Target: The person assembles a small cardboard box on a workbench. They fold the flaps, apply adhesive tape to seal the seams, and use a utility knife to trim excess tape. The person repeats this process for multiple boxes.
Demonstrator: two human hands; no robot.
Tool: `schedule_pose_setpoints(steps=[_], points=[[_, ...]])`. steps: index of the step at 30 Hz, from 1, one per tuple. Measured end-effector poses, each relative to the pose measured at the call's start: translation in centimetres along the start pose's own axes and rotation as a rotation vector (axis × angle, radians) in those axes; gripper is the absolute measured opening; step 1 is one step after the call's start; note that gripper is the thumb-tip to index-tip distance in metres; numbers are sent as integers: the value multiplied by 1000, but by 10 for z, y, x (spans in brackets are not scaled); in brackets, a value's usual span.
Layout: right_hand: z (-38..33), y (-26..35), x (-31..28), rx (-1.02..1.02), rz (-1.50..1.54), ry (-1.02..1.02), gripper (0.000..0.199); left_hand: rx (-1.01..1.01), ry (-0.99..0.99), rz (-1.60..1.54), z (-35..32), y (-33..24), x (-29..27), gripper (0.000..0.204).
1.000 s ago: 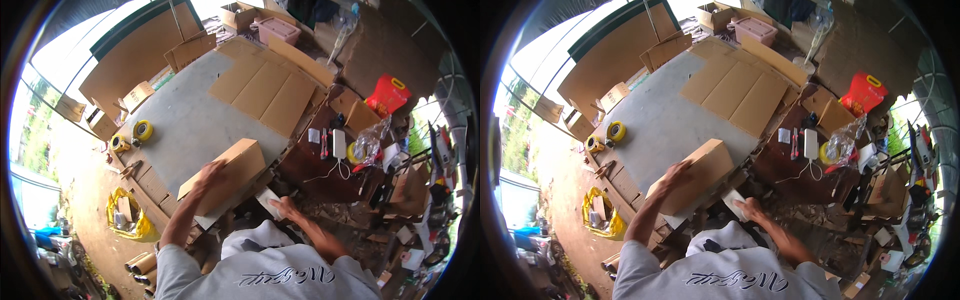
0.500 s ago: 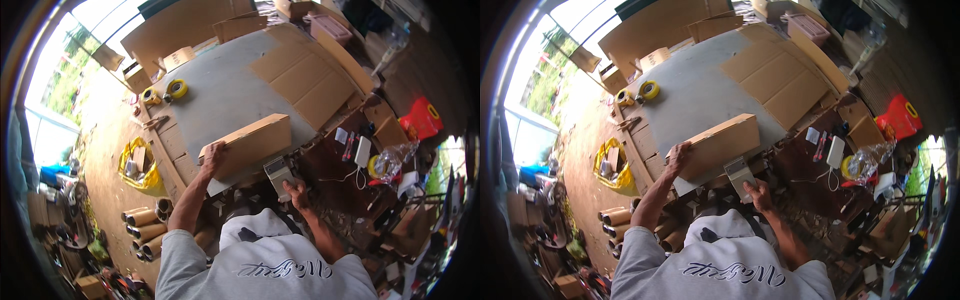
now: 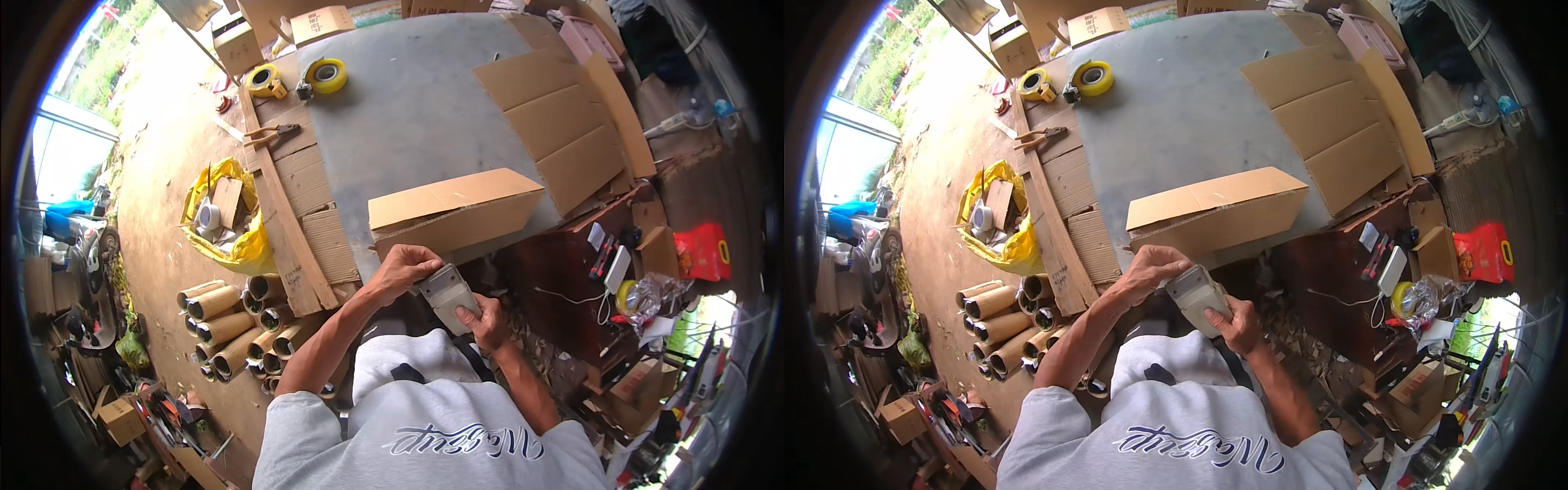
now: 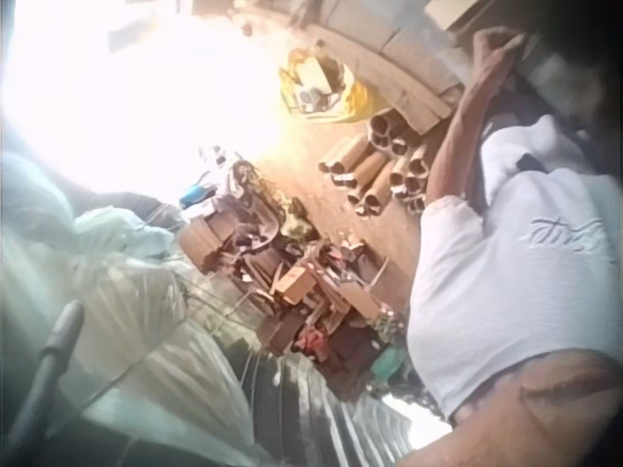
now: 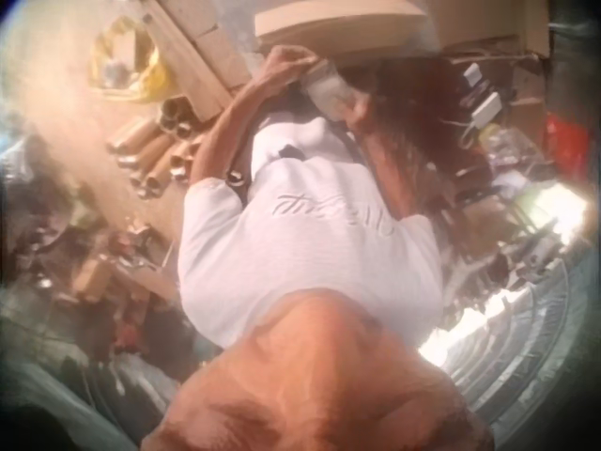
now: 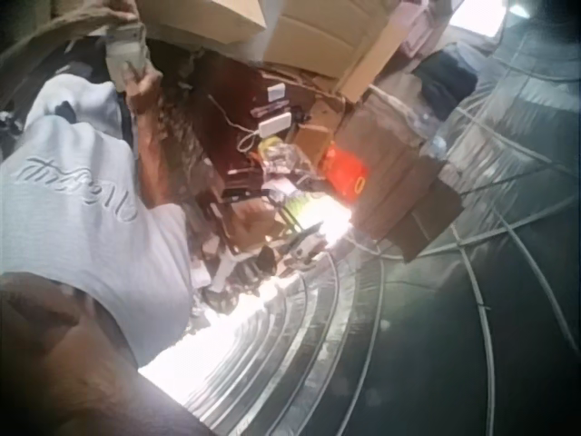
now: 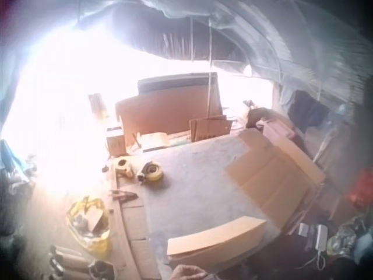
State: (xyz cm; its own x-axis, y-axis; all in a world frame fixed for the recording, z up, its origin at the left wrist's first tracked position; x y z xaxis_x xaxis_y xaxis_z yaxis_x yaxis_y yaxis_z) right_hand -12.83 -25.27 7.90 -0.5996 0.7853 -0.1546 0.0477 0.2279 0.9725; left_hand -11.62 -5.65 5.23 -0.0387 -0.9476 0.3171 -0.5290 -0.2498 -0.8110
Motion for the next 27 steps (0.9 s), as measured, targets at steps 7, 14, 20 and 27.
schedule_pose_setpoints(steps=[7, 14, 20, 27], points=[[46, 10, 65, 327, 266, -53, 50, 162, -347, 567, 10, -56, -80, 10], [47, -4, 91, 541, 412, -132, 53, 168, -413, 612, 54, -62, -166, 13], [59, -7, 98, 560, 382, -201, 53, 247, -406, 656, 69, -53, -175, 14], [61, -12, 104, 577, 368, -259, 52, 400, -399, 851, 77, -28, -173, 12]])
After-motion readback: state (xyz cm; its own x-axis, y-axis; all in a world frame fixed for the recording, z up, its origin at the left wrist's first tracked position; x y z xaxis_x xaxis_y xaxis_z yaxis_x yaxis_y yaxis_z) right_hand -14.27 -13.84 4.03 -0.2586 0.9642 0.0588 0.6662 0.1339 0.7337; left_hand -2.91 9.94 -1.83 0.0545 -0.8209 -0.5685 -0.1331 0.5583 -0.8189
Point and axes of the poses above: each hand's wrist, its own z-axis towards the middle knuckle, its own x-axis out of the palm, y = z × x, the point moved 8 cm from there along z, towards the middle knuckle, and after that the axes turned 7 degrees about -x, right-handed, at the moved point
